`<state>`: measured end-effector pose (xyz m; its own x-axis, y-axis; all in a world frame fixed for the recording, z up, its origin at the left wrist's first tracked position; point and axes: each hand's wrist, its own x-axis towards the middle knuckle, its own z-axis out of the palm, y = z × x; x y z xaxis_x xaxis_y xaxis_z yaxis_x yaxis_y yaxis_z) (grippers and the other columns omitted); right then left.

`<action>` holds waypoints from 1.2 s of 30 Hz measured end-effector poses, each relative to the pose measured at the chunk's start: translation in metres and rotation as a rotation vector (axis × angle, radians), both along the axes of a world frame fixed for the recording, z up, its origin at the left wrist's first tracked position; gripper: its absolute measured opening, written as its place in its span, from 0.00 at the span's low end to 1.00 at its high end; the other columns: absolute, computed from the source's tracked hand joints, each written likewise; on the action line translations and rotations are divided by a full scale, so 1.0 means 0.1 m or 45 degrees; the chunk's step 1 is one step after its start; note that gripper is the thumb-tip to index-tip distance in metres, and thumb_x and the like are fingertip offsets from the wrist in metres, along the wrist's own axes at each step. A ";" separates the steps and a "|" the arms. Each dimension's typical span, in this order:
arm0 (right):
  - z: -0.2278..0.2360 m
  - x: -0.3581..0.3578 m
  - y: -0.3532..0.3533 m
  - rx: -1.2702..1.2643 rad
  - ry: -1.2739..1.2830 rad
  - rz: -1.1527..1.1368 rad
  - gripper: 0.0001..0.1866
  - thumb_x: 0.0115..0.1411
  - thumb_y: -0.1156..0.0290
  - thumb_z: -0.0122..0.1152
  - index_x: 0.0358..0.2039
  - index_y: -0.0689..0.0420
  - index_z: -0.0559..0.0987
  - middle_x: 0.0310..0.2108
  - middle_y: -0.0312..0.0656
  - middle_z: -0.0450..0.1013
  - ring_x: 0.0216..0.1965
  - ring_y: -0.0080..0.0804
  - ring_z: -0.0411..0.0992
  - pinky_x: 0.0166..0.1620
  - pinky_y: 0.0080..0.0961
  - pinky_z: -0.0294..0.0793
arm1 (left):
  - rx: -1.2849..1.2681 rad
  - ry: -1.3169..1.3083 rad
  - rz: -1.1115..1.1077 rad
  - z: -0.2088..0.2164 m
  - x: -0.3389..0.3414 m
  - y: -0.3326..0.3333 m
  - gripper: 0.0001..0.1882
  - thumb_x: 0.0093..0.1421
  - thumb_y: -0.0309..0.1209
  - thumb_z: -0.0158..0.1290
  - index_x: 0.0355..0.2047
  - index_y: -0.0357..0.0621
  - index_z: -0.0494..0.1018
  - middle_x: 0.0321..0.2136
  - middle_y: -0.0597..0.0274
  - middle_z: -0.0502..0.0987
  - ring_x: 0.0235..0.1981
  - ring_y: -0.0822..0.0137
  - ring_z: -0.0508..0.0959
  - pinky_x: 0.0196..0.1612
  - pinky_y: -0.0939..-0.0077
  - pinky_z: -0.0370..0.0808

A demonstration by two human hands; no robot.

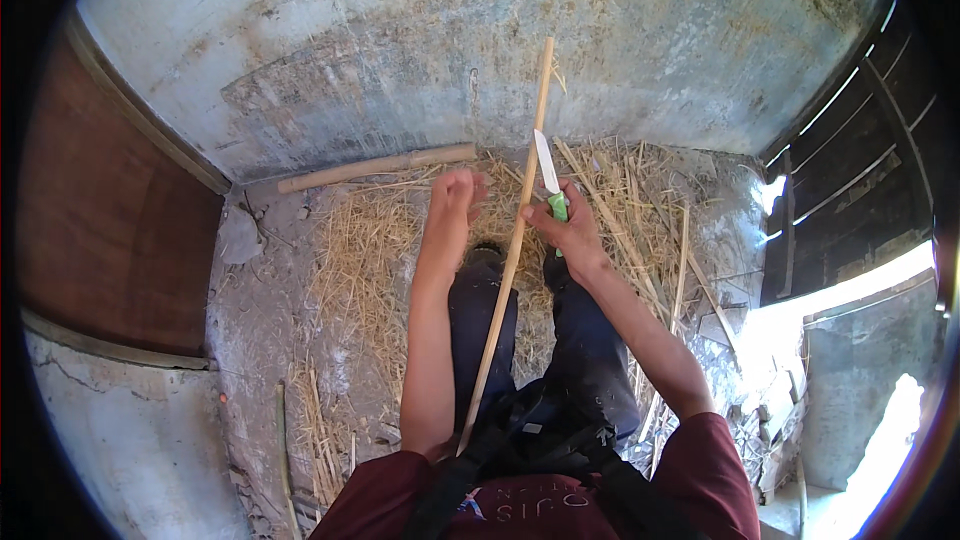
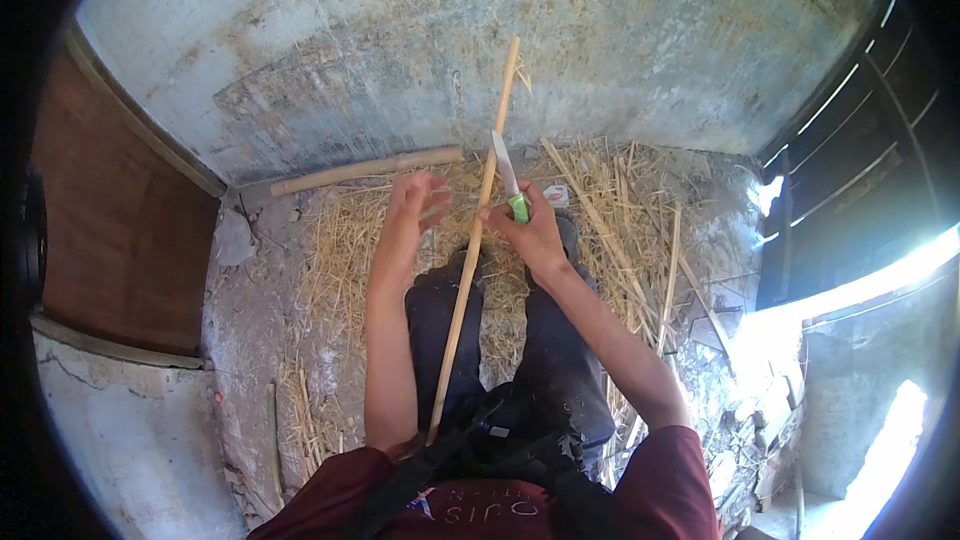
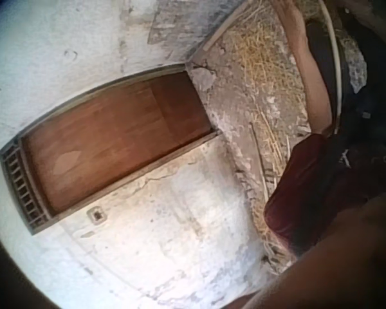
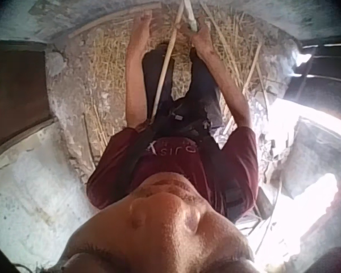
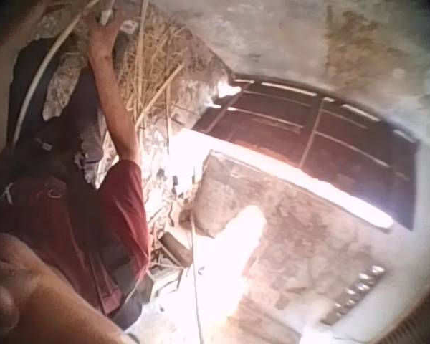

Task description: The person uses a small knife to shave and whittle a long, thin bamboo pole while sitting on the floor.

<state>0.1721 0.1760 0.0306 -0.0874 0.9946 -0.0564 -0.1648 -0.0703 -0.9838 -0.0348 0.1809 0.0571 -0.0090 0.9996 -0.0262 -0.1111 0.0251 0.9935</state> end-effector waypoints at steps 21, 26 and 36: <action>-0.01 0.16 -0.29 0.411 0.124 -0.023 0.17 0.74 0.67 0.63 0.55 0.55 0.68 0.33 0.40 0.82 0.24 0.19 0.67 0.30 0.21 0.65 | 0.040 0.126 -0.129 -0.10 0.28 -1.19 0.14 0.77 0.31 0.51 0.58 0.37 0.74 0.32 0.64 0.77 0.22 0.77 0.75 0.26 0.81 0.72; -0.05 0.23 -0.55 0.710 -0.557 0.016 0.14 0.74 0.67 0.62 0.53 0.58 0.70 0.33 0.44 0.82 0.27 0.28 0.76 0.33 0.26 0.72 | -0.008 -0.098 -0.177 -0.25 0.36 -1.13 0.17 0.80 0.39 0.48 0.57 0.39 0.71 0.31 0.66 0.73 0.18 0.83 0.67 0.18 0.85 0.60; -0.03 0.18 -0.52 0.960 -0.723 0.026 0.10 0.62 0.69 0.77 0.38 0.58 0.82 0.33 0.44 0.83 0.32 0.43 0.84 0.32 0.34 0.78 | 0.026 -0.014 -0.180 -0.22 0.47 -1.08 0.16 0.81 0.39 0.46 0.49 0.38 0.74 0.24 0.72 0.71 0.21 0.84 0.67 0.24 0.83 0.63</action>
<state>0.1904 0.1237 0.0273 -0.2619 0.7847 0.5618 0.3476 0.6198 -0.7036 0.0127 0.0728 0.0354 0.1323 0.9912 -0.0049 -0.1190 0.0208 0.9927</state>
